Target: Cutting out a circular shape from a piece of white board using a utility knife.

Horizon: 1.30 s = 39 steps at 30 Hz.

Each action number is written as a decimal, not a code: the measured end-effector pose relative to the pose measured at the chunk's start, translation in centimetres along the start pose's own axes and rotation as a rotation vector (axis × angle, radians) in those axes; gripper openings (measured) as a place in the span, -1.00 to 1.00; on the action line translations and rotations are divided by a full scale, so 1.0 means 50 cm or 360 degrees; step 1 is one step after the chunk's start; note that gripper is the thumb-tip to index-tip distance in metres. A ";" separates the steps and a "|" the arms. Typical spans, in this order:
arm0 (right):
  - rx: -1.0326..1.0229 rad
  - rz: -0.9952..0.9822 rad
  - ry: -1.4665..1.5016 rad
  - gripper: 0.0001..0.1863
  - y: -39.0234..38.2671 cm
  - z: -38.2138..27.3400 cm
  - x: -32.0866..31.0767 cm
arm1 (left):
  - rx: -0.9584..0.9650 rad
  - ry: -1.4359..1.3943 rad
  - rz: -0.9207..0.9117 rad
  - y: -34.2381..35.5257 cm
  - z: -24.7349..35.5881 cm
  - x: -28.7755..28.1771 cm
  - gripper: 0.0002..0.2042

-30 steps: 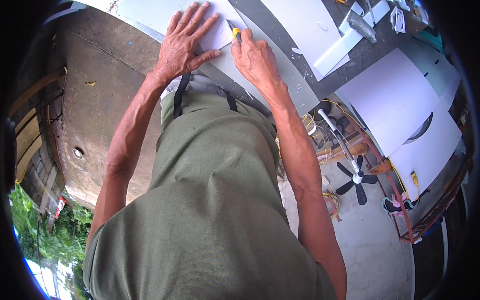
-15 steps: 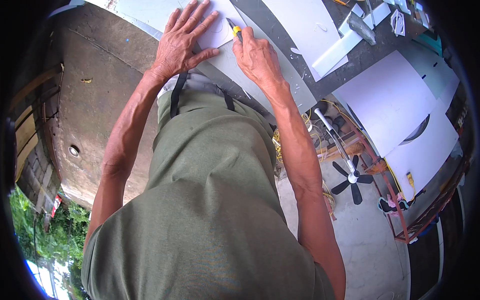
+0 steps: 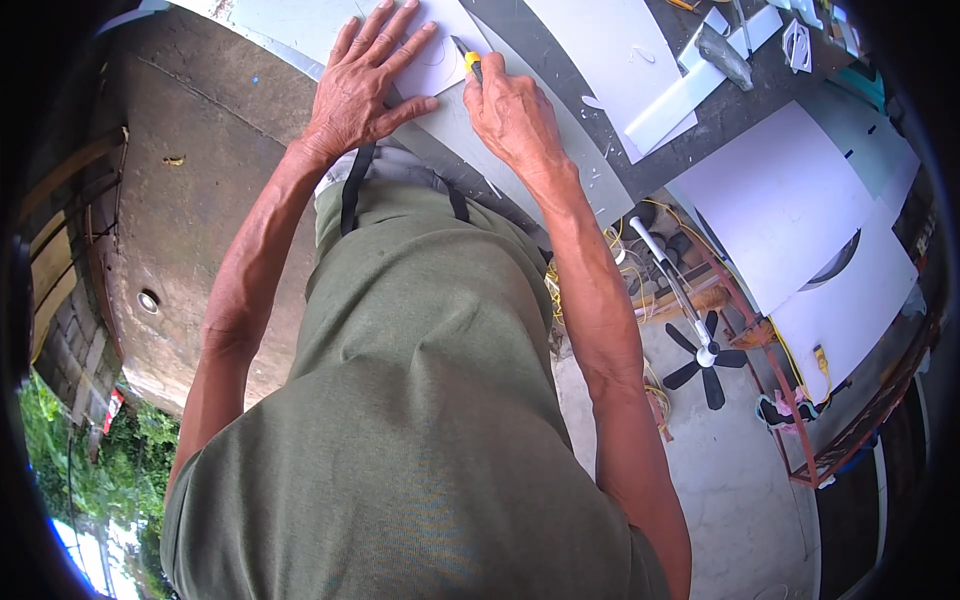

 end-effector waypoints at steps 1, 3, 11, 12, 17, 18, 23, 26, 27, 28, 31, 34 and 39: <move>0.0001 -0.0001 0.0000 -0.73 -0.001 -0.003 -0.001 | 0.0000 0.0000 -0.0001 0.000 0.000 0.000 -0.10; 0.0037 -0.0027 -0.0140 -0.72 -0.001 -0.011 -0.001 | -0.0003 -0.0011 0.0006 -0.001 -0.001 -0.001 -0.10; 0.0076 -0.0116 -0.0360 -0.71 0.000 -0.040 -0.014 | -0.0027 0.0008 0.0021 0.001 0.007 -0.003 -0.11; 0.0084 -0.0135 -0.0353 -0.71 -0.001 -0.042 -0.016 | -0.0034 0.0014 0.0010 0.001 0.008 -0.003 -0.11; 0.0121 -0.0204 -0.0417 -0.72 0.006 -0.054 -0.021 | -0.0050 0.0011 0.0012 0.003 0.006 -0.005 -0.12; 0.0134 -0.0212 -0.0429 -0.72 0.006 -0.052 -0.020 | -0.0046 0.0002 0.0018 0.003 0.008 -0.006 -0.13; 0.0095 -0.0175 -0.0393 -0.71 0.001 -0.046 -0.014 | -0.0051 0.0002 0.0008 0.002 0.007 -0.004 -0.13; 0.0088 -0.0172 -0.0396 -0.73 -0.002 -0.053 -0.015 | -0.0060 0.0006 0.0002 -0.001 0.008 -0.004 -0.13; 0.0083 -0.0169 -0.0408 -0.74 -0.002 -0.055 -0.014 | -0.0072 0.0009 -0.0005 -0.001 0.008 -0.003 -0.14; 0.0085 -0.0169 -0.0408 -0.74 -0.002 -0.056 -0.013 | -0.0071 0.0008 -0.0006 -0.001 0.008 -0.003 -0.14; 0.0117 -0.0166 -0.0381 -0.74 -0.001 -0.054 -0.012 | -0.0067 0.0012 0.0007 0.002 0.007 -0.003 -0.14; 0.0123 -0.0180 -0.0389 -0.74 0.000 -0.054 -0.012 | -0.0067 0.0005 0.0001 0.002 0.006 -0.003 -0.15; 0.0145 -0.0208 -0.0392 -0.74 -0.002 -0.060 -0.014 | -0.0070 -0.0002 0.0023 0.000 0.006 -0.002 -0.16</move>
Point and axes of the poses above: each hand's wrist, its own y-axis towards the middle knuckle, its own x-axis out of the palm, z = x × y, the point moved 4 cm from there along y, towards the middle knuckle, and after that the axes turned 6 degrees about x, right-handed, at the moved point
